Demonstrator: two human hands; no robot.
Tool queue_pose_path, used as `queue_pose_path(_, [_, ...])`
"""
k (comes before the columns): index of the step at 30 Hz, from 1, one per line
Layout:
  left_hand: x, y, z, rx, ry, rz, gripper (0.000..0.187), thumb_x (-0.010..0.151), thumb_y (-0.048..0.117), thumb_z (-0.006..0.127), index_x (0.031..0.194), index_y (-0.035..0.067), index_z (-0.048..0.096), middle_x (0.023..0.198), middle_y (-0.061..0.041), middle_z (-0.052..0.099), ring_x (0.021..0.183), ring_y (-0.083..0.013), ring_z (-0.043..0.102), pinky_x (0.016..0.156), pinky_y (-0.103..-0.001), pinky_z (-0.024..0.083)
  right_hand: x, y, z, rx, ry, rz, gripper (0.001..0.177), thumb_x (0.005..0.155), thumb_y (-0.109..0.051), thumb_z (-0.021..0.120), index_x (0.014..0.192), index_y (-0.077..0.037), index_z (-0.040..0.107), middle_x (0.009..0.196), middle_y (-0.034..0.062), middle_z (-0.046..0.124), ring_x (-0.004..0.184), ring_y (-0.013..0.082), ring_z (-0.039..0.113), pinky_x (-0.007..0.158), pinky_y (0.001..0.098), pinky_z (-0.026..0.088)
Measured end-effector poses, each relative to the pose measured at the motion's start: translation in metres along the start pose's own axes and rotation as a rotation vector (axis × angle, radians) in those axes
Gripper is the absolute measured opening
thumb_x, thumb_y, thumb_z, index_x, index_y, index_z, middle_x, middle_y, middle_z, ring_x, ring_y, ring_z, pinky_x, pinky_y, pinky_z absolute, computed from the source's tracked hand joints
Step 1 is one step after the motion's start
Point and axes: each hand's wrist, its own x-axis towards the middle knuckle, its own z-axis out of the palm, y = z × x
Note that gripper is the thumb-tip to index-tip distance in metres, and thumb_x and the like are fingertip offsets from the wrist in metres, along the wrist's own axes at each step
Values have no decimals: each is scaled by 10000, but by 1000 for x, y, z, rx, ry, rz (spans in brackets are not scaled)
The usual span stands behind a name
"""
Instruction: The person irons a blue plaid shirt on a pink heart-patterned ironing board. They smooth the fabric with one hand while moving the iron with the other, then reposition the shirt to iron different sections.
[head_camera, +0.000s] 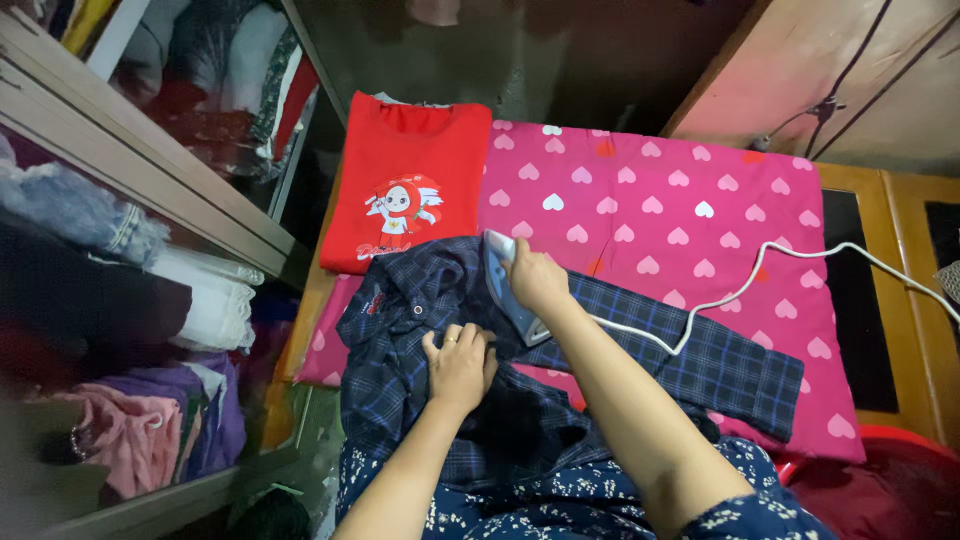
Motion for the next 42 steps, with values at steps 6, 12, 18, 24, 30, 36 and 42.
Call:
queue_pose_path(6, [17,13,-3,-31,16,-61,333,889,221,647,1218,176,616,1271,1,607,1227,-211,539,1062,-629,302,-90,8,-6,-10,-190,36,532,960,-415,606,1356,-107,430,945,251,720,809,469,717,691,585,564])
queue_pose_path(12, [53,43,76,-31,-75,95,539,939,225,593,1447,78,482,1559,-84,450,1472,-273,380,1170,-530,295,-110,77,-38,-100,1,61,520,959,-481,607,1312,-117,489,934,172,743,797,414,743,673,539,586])
queue_pose_path(18, [69,80,120,90,-330,151,792,977,533,489,1598,102,252,1696,-107,156,1559,-275,140,1209,-584,181,-122,205,-87,-254,2,235,592,906,-574,624,1395,-252,535,940,158,761,825,384,749,679,538,581])
queue_pose_path(24, [70,83,117,220,-381,126,859,964,649,422,1629,167,172,1716,-68,76,1575,-244,68,1203,-636,145,-147,279,-155,-243,-126,292,681,781,-718,683,1345,-344,606,980,113,765,917,344,742,752,499,576])
queue_pose_path(30, [70,81,121,215,-367,132,862,961,653,421,1628,171,165,1715,-64,69,1573,-243,70,1202,-632,137,-192,268,-192,-155,-351,32,656,705,-700,705,1298,-425,647,964,72,770,909,315,739,773,477,562])
queue_pose_path(36, [69,78,125,194,-358,148,867,960,648,427,1631,164,169,1720,-66,69,1578,-250,69,1204,-637,129,-223,290,-178,-292,-184,164,608,753,-723,677,1289,-438,636,931,63,774,866,290,757,712,459,577])
queue_pose_path(42, [96,56,103,298,-374,84,946,918,662,492,1617,108,176,1711,-100,54,1578,-286,37,1170,-707,80,-205,354,-170,-375,-4,367,598,767,-743,671,1291,-457,643,899,102,766,839,332,756,695,472,580])
